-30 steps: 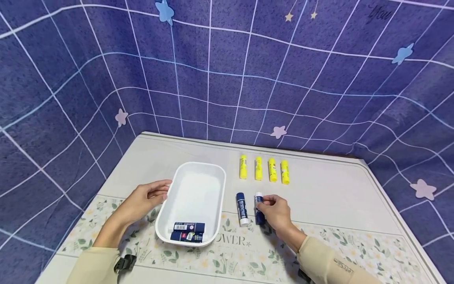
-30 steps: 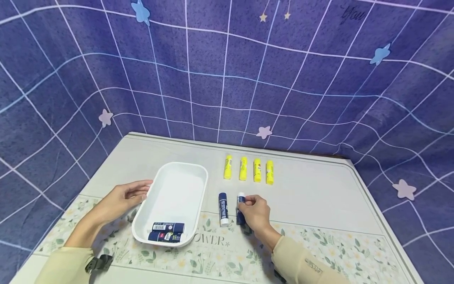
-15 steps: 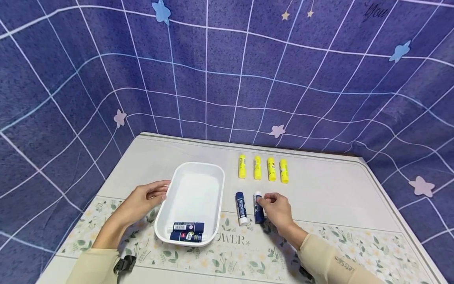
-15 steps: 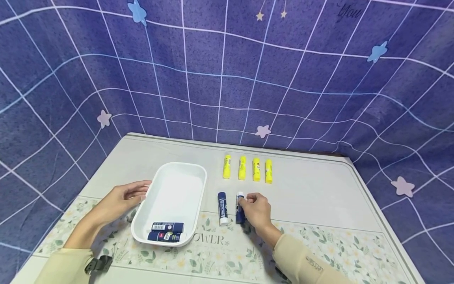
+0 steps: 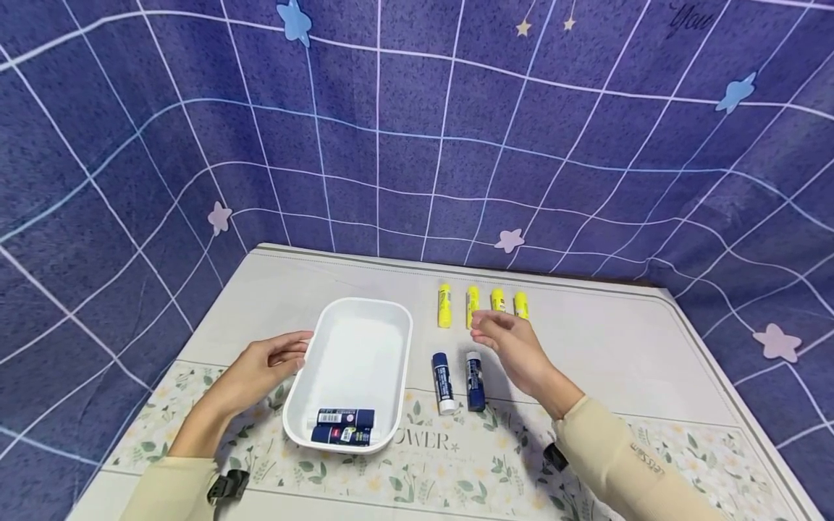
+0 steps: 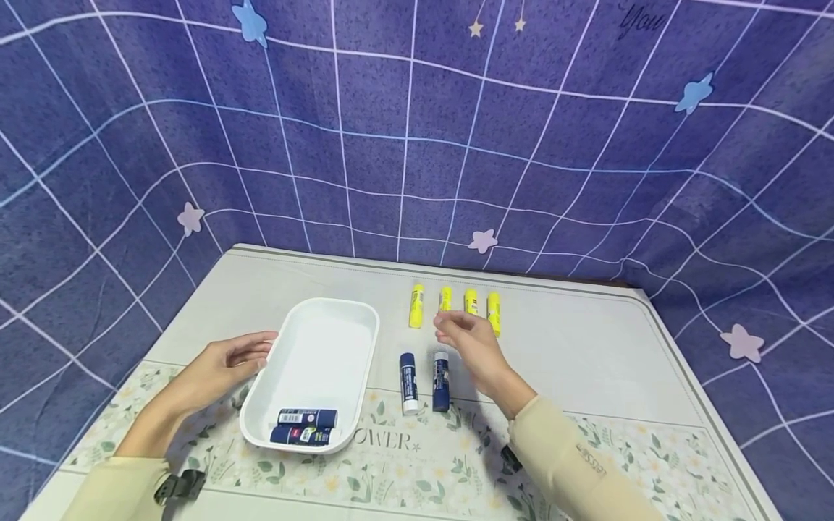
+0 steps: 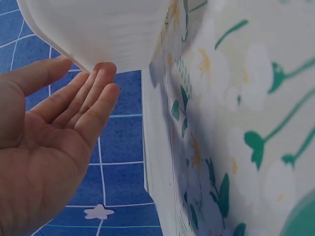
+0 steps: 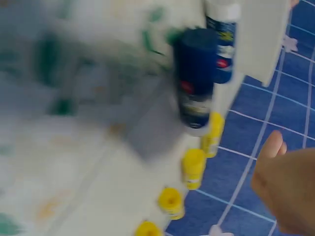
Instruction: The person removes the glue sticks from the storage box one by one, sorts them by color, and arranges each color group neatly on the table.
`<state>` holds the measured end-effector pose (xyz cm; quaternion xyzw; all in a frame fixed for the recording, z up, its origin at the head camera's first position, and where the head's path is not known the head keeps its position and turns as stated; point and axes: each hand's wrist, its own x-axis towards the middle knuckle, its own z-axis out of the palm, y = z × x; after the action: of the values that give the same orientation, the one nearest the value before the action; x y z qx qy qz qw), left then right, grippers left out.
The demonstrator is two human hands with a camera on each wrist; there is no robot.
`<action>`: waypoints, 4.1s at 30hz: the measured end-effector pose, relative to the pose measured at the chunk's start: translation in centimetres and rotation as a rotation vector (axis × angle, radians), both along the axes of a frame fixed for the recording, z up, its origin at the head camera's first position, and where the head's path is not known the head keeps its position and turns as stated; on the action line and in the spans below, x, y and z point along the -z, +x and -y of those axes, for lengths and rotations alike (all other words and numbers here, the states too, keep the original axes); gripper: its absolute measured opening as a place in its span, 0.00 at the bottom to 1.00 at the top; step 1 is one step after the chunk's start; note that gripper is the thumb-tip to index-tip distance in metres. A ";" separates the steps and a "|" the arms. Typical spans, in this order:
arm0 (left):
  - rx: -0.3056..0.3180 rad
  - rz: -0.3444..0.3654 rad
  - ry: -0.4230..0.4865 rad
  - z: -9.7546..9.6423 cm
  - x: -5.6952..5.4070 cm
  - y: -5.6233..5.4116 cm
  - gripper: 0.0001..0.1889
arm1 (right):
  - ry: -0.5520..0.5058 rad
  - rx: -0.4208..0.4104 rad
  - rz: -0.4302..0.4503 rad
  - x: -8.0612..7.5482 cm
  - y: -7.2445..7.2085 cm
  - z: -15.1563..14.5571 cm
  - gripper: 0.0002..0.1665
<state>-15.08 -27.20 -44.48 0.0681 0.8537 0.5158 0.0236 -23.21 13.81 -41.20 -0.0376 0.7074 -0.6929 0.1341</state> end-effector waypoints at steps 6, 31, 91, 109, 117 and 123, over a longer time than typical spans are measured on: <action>0.001 -0.004 -0.014 0.0 -0.1 0.0 0.26 | -0.100 -0.235 -0.017 -2.1 -0.3 2.3 0.29; -0.006 0.007 -0.001 -0.5 -0.3 -0.1 0.26 | -0.024 -0.622 -0.026 -1.8 -1.4 10.2 0.31; 0.031 -0.001 0.028 -0.1 -0.3 -0.1 0.26 | 0.552 -1.003 -0.211 2.9 2.5 18.4 0.15; 0.021 -0.003 0.008 -0.3 -0.5 0.0 0.26 | 0.423 -0.819 -0.156 1.2 2.9 17.4 0.16; 0.018 0.002 0.013 -0.4 -0.6 0.1 0.27 | 0.342 -0.605 -0.158 -0.2 2.7 15.8 0.17; 0.004 0.011 -0.001 -0.3 -0.4 0.1 0.27 | 0.211 -0.431 -0.089 -0.8 3.1 14.3 0.20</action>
<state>-14.98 -26.94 -44.04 0.0671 0.8536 0.5158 0.0292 -20.12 -0.45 -40.43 -0.2040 0.7568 -0.5681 0.2508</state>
